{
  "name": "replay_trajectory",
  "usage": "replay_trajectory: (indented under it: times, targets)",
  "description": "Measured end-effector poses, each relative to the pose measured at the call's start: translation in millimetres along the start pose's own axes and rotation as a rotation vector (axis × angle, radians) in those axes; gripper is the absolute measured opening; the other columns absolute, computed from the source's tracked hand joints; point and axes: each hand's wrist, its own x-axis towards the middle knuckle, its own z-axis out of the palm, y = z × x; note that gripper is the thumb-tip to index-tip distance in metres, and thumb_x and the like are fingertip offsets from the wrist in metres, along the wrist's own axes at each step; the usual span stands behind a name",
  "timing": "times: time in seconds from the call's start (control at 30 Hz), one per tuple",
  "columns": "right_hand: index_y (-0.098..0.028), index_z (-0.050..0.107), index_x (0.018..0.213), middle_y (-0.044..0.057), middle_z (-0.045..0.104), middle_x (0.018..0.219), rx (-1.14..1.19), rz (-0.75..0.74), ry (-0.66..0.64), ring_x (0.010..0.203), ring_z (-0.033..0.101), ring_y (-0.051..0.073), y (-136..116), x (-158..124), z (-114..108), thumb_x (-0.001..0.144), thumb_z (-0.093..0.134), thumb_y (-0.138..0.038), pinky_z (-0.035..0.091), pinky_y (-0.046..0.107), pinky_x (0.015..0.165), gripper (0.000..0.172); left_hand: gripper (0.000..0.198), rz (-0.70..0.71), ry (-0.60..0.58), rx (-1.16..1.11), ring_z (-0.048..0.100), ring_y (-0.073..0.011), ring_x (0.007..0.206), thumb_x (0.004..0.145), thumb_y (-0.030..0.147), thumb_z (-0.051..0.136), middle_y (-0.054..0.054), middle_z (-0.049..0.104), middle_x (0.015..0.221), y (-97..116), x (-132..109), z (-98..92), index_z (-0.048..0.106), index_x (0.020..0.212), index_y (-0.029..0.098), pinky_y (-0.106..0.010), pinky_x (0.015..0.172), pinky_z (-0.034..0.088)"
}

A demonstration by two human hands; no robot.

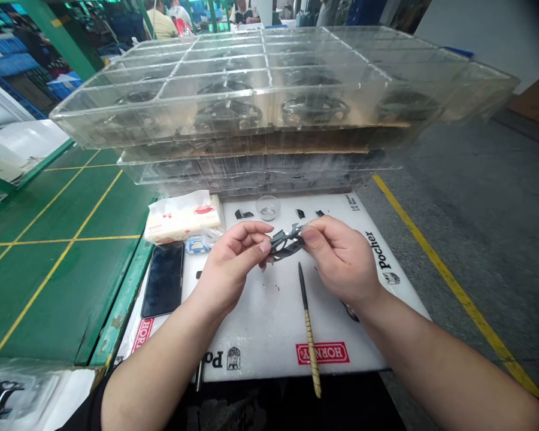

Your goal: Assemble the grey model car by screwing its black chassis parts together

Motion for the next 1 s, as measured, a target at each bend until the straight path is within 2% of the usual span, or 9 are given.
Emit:
replay_trajectory:
  times: [0.4,1.0]
  targets:
    - [-0.029,0.083,0.102,0.001,0.077,0.085,0.087,0.088,0.001,0.076,0.068,0.022,10.0,-2.4,1.8,0.117,0.075,-0.071,0.053,0.038,0.071,0.045,0.030,-0.016,-0.010,-0.031,0.074,-0.0133,0.077,0.095,0.027,0.099,-0.001,0.080,0.090,-0.2,1.8,-0.9,0.086,0.120,0.018,-0.025,0.071,0.059]
    - [-0.027,0.083,0.098,0.000,0.074,0.079,0.033,0.096,-0.008,0.071,0.065,0.020,4.9,-2.9,0.4,0.117,0.074,-0.073,0.050,0.037,0.067,0.050,0.028,-0.026,0.012,-0.037,0.071,-0.0138,0.074,0.092,0.027,0.099,-0.001,0.077,0.086,2.1,0.5,1.0,0.087,0.116,0.019,-0.026,0.067,0.056]
